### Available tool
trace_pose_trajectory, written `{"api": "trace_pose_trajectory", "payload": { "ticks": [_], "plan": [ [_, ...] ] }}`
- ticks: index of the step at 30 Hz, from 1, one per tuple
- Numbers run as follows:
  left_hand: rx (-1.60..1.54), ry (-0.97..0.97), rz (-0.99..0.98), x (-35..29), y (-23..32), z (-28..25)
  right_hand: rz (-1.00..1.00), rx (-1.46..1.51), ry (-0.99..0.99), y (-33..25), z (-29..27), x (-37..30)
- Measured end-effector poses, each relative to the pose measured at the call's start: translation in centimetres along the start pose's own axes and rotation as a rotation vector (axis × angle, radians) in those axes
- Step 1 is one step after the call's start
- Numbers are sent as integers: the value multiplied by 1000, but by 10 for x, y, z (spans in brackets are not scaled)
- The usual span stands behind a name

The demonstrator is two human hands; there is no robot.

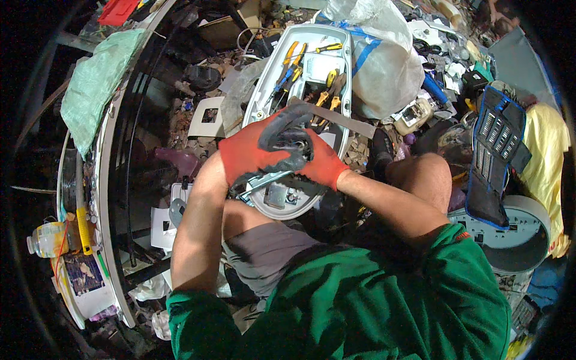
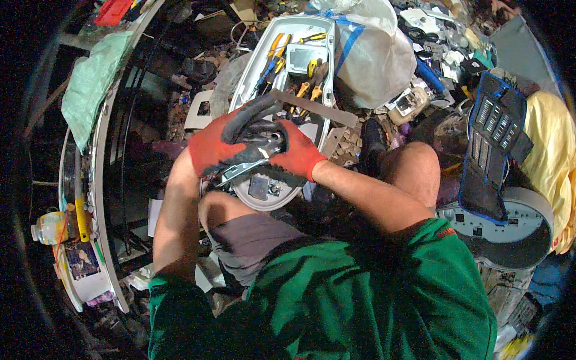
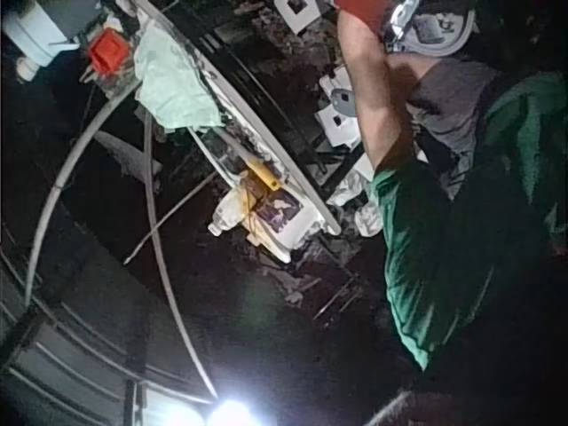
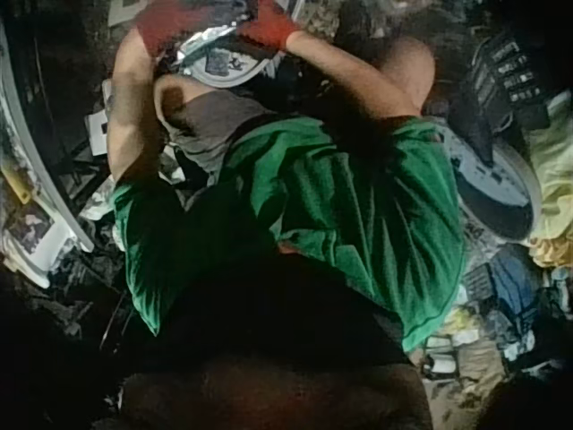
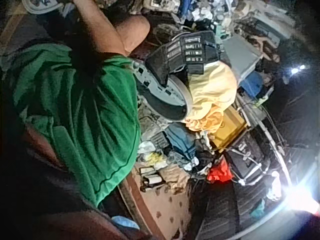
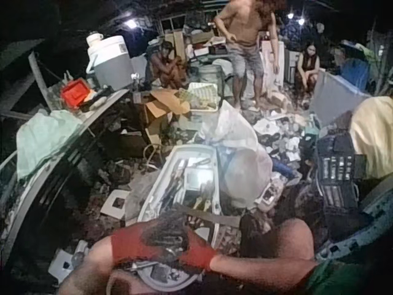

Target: The person disassembles an electronic module by using a pry tool and then a screwdriver to remove components and fasteners.

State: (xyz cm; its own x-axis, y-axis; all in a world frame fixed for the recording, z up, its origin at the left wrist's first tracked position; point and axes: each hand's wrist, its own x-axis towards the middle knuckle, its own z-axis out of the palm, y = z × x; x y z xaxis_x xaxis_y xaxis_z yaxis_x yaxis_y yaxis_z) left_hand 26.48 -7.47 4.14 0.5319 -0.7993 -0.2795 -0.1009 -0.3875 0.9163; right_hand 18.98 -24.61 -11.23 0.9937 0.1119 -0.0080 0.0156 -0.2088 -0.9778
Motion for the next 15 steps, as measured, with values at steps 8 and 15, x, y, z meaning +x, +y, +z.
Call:
{"api": "trace_pose_trajectory", "payload": {
  "ticks": [8, 15],
  "plan": [
    [172, 405, -48, -73, -11, 28, 66, -31, 37, 23, 0, 10],
    [312, 856, 112, -72, -61, 69, 85, -17, 22, 15, 0, 0]
  ]
}}
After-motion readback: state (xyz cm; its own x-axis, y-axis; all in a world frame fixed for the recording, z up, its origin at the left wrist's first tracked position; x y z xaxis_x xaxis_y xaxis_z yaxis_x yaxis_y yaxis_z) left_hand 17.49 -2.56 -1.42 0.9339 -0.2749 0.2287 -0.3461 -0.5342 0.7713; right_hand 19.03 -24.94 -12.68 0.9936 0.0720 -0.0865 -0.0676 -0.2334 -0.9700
